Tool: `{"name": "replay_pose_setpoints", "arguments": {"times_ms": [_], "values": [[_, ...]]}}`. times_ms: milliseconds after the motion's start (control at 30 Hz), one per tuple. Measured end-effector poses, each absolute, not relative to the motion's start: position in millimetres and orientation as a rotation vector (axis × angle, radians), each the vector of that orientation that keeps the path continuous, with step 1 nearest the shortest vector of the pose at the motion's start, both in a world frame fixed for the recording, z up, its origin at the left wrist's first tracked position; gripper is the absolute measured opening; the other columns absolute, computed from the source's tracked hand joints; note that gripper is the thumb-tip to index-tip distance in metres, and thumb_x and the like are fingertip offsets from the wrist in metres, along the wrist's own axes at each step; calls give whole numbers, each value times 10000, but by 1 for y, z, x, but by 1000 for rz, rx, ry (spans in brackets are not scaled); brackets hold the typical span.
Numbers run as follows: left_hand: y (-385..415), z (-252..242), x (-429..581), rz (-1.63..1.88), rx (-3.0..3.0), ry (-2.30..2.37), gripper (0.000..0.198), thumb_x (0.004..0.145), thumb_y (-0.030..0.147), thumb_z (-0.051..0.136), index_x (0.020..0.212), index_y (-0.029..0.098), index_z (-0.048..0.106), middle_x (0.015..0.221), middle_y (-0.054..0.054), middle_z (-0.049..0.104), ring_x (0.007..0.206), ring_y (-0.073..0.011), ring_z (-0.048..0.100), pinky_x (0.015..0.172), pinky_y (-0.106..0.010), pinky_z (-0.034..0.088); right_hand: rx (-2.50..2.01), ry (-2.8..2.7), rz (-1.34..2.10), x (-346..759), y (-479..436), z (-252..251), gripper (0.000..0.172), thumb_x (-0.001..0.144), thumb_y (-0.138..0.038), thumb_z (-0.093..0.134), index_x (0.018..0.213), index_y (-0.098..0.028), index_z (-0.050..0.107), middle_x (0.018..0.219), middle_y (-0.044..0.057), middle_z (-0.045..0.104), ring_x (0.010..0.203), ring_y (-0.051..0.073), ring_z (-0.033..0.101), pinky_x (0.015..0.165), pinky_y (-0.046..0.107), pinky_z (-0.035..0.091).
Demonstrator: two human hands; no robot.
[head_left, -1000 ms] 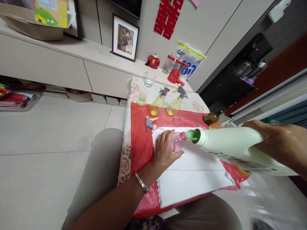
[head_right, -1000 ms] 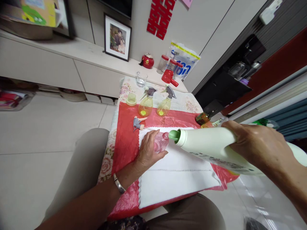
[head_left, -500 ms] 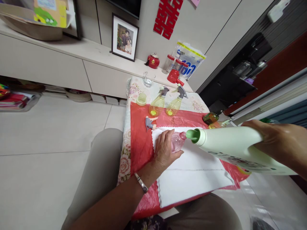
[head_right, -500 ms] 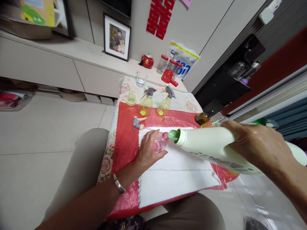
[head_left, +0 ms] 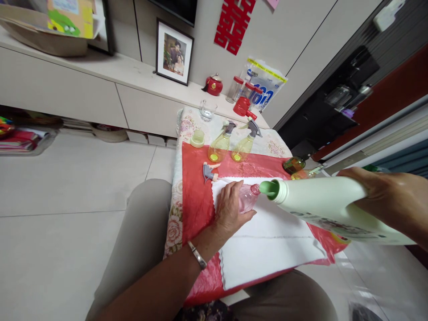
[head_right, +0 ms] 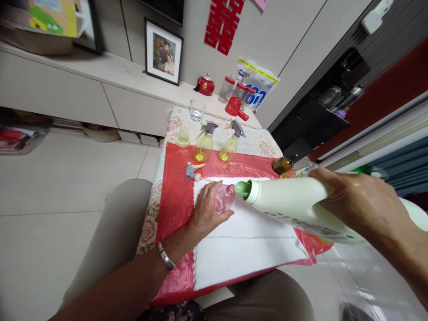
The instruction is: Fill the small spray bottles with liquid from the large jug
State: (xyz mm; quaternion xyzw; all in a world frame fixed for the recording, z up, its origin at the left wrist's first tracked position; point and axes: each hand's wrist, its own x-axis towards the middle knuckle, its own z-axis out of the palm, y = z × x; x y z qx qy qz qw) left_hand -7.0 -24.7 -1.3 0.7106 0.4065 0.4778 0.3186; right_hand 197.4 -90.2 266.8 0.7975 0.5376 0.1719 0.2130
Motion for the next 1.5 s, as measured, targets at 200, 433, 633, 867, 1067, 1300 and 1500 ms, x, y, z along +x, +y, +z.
{"name": "replay_pose_setpoints", "arguments": {"times_ms": [200, 433, 633, 867, 1067, 1300, 1500], "values": [[-24, -1, -7, 1250, 1865, 1067, 979, 575, 191, 930, 1391, 200, 387, 1339, -140, 561, 1275, -348, 532, 1103, -536, 456, 2238, 1492, 463, 197, -90, 266, 441, 594, -459, 490, 996, -425, 667, 835, -28, 733, 726, 274, 652, 601, 355, 430], [-25, 0, -7, 1248, 1861, 1065, 978, 579, 185, 925, 1392, 224, 381, 1339, -127, 561, 1282, -350, 533, 1104, -546, 452, 2236, 1480, 468, 198, -90, 266, 436, 595, -452, 500, 993, -422, 675, 801, -16, 723, 707, 283, 649, 582, 353, 420], [-25, 0, -7, 1252, 1853, 1069, 976, 579, 187, 923, 1389, 229, 380, 1339, -129, 559, 1281, -352, 531, 1102, -553, 451, 2231, 1479, 467, 197, -90, 265, 453, 586, -454, 490, 1000, -431, 672, 811, -23, 727, 723, 289, 655, 584, 354, 412], [-25, -1, -7, 1253, 1852, 1063, 980, 578, 186, 926, 1389, 234, 379, 1334, -121, 555, 1282, -350, 531, 1106, -549, 449, 2230, 1470, 452, 200, -91, 267, 463, 601, -463, 493, 1029, -446, 670, 799, -20, 716, 717, 291, 646, 590, 357, 417], [-25, 0, -7, 1245, 1854, 1065, 977, 579, 193, 929, 1390, 213, 386, 1332, -131, 558, 1274, -346, 532, 1103, -539, 452, 2244, 1455, 460, 198, -89, 267, 514, 600, -461, 495, 1084, -467, 665, 817, -25, 719, 725, 285, 644, 596, 355, 416], [-25, 0, -8, 1232, 1844, 1068, 980, 576, 191, 926, 1393, 232, 384, 1337, -119, 553, 1282, -343, 529, 1106, -538, 451, 2227, 1478, 464, 200, -91, 267, 469, 596, -461, 508, 1034, -438, 676, 791, -22, 717, 688, 266, 636, 567, 337, 407], [-25, -1, -8, 1253, 1847, 1059, 976, 582, 192, 922, 1393, 233, 382, 1334, -118, 558, 1283, -342, 530, 1113, -546, 445, 2206, 1490, 479, 199, -91, 269, 515, 627, -443, 502, 1114, -441, 668, 782, -7, 717, 686, 280, 644, 565, 338, 409]]}}
